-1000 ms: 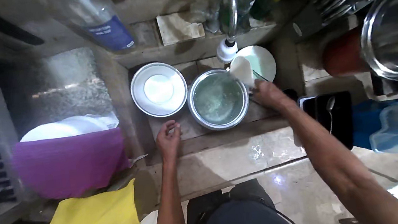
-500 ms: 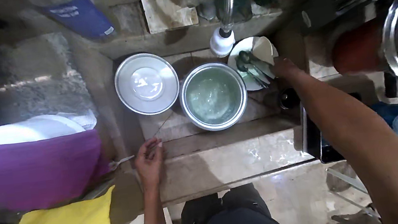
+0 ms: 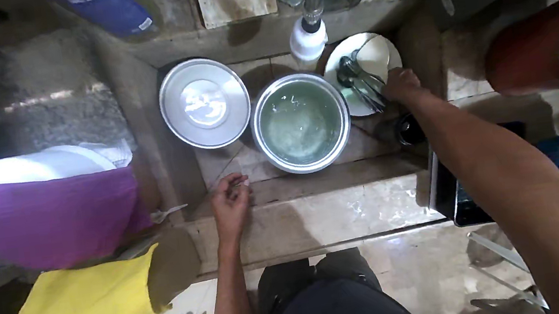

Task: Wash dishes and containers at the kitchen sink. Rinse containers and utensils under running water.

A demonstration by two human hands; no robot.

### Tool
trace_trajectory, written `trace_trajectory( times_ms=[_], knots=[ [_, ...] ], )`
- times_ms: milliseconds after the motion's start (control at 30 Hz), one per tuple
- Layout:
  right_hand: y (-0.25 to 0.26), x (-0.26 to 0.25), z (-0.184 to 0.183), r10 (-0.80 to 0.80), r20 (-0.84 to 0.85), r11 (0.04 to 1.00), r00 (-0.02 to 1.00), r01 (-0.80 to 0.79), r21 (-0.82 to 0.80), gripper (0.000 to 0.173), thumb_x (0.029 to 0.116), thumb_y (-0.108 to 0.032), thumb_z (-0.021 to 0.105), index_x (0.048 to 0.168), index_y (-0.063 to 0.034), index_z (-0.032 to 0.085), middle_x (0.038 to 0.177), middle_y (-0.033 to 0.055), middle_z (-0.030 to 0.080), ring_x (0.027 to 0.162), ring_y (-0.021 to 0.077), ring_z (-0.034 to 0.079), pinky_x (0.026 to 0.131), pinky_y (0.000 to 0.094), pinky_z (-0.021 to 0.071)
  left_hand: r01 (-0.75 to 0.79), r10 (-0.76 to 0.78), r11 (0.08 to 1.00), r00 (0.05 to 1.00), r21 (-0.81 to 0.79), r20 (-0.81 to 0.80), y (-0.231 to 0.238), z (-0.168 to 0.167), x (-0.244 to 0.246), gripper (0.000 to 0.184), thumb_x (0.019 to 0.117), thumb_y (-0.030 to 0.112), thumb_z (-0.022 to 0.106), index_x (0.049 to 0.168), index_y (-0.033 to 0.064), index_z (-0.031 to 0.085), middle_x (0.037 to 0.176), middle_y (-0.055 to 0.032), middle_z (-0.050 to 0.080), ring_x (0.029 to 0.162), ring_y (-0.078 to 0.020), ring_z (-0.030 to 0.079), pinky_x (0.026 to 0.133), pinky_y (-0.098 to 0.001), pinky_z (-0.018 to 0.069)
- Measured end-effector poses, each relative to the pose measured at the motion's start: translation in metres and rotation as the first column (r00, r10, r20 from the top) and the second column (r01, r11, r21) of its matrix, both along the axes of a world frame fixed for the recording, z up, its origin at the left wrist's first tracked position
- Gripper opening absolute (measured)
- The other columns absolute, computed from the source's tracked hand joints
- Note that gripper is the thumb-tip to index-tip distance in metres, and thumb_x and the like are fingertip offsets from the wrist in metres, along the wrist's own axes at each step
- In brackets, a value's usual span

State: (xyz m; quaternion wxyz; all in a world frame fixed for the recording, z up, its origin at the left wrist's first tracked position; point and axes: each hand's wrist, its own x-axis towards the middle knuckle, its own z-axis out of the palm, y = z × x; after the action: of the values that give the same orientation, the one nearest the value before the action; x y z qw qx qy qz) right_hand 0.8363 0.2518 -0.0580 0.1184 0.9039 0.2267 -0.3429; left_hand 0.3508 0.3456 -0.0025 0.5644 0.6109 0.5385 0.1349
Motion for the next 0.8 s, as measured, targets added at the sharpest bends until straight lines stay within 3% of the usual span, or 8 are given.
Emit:
trace_trajectory(
  times_ms=[267, 367, 467, 600, 700, 800],
  knots=[
    [-0.005, 0.006, -0.009, 0.023, 0.017, 0.999, 1.000, -0.024, 0.040, 0.050, 0.0902, -0.023, 0.072, 0.123, 0.0118, 0.060, 0.129, 0.0388, 0.057, 0.122, 0.0567, 0.056, 0.091, 0.0768, 0.0449, 0.057, -0.057, 0.998, 0.998, 0.014, -0.016, 0.001, 0.000, 0.006, 0.028, 0.1015, 0.015, 0.065, 0.129, 0.0115, 0.062, 0.120, -0.0057, 0.071, 0.083, -0.0169, 0.074, 0.072, -0.0357, 0.0646],
    [-0.004, 0.004, 0.008, 0.001, 0.014, 0.997, 1.000, -0.002, 0.080, 0.053, 0.0896, -0.025, 0.074, 0.124, 0.0123, 0.059, 0.129, 0.0392, 0.057, 0.122, 0.0579, 0.055, 0.092, 0.0776, 0.0441, 0.093, -0.093, 0.996, 0.995, -0.014, -0.025, 0.000, 0.000, 0.007, 0.031, 0.1010, 0.015, 0.065, 0.131, 0.0126, 0.061, 0.120, -0.0065, 0.071, 0.080, -0.0173, 0.073, 0.069, -0.0359, 0.0639],
    [0.002, -0.013, 0.035, 0.038, 0.010, 0.975, 0.999, -0.039, 0.219, 0.057, 0.0938, -0.029, 0.071, 0.133, 0.0099, 0.057, 0.133, 0.0395, 0.055, 0.125, 0.0584, 0.053, 0.097, 0.0771, 0.0418, 0.125, -0.127, 0.991, 0.991, -0.047, -0.038, -0.001, -0.001, 0.012, 0.033, 0.1008, 0.016, 0.066, 0.133, 0.0113, 0.060, 0.118, -0.0099, 0.071, 0.077, -0.0200, 0.073, 0.066, -0.0380, 0.0633],
    [0.007, -0.065, 0.063, 0.106, -0.077, 0.917, 0.991, -0.068, 0.392, 0.053, 0.0997, -0.034, 0.064, 0.134, 0.0052, 0.059, 0.130, 0.0334, 0.060, 0.123, 0.0525, 0.057, 0.103, 0.0705, 0.0432, 0.111, -0.124, 0.990, 0.976, -0.084, -0.178, 0.021, -0.023, 0.043, 0.038, 0.1037, 0.022, 0.061, 0.137, 0.0023, 0.059, 0.126, -0.0153, 0.068, 0.091, -0.0227, 0.074, 0.080, -0.0426, 0.0631],
    [0.003, -0.095, 0.049, 0.046, -0.187, 0.938, 0.981, 0.022, 0.347, 0.058, 0.0993, -0.040, 0.064, 0.136, 0.0040, 0.058, 0.129, 0.0298, 0.063, 0.123, 0.0498, 0.059, 0.103, 0.0698, 0.0429, 0.089, -0.137, 0.973, 0.965, -0.214, -0.223, 0.035, -0.040, 0.064, 0.047, 0.1051, 0.031, 0.059, 0.144, 0.0060, 0.052, 0.130, -0.0161, 0.065, 0.092, -0.0260, 0.073, 0.078, -0.0463, 0.0634],
    [-0.004, -0.113, 0.033, -0.114, -0.316, 0.908, 0.942, 0.228, 0.352, 0.056, 0.0995, -0.034, 0.065, 0.142, 0.0015, 0.053, 0.122, 0.0247, 0.068, 0.105, 0.0423, 0.069, 0.092, 0.0628, 0.0539, 0.020, -0.085, 0.953, 0.975, -0.303, -0.205, 0.043, -0.051, 0.085, 0.044, 0.1017, 0.033, 0.065, 0.136, 0.0064, 0.056, 0.119, -0.0173, 0.068, 0.085, -0.0270, 0.074, 0.073, -0.0472, 0.0639]
  ],
)
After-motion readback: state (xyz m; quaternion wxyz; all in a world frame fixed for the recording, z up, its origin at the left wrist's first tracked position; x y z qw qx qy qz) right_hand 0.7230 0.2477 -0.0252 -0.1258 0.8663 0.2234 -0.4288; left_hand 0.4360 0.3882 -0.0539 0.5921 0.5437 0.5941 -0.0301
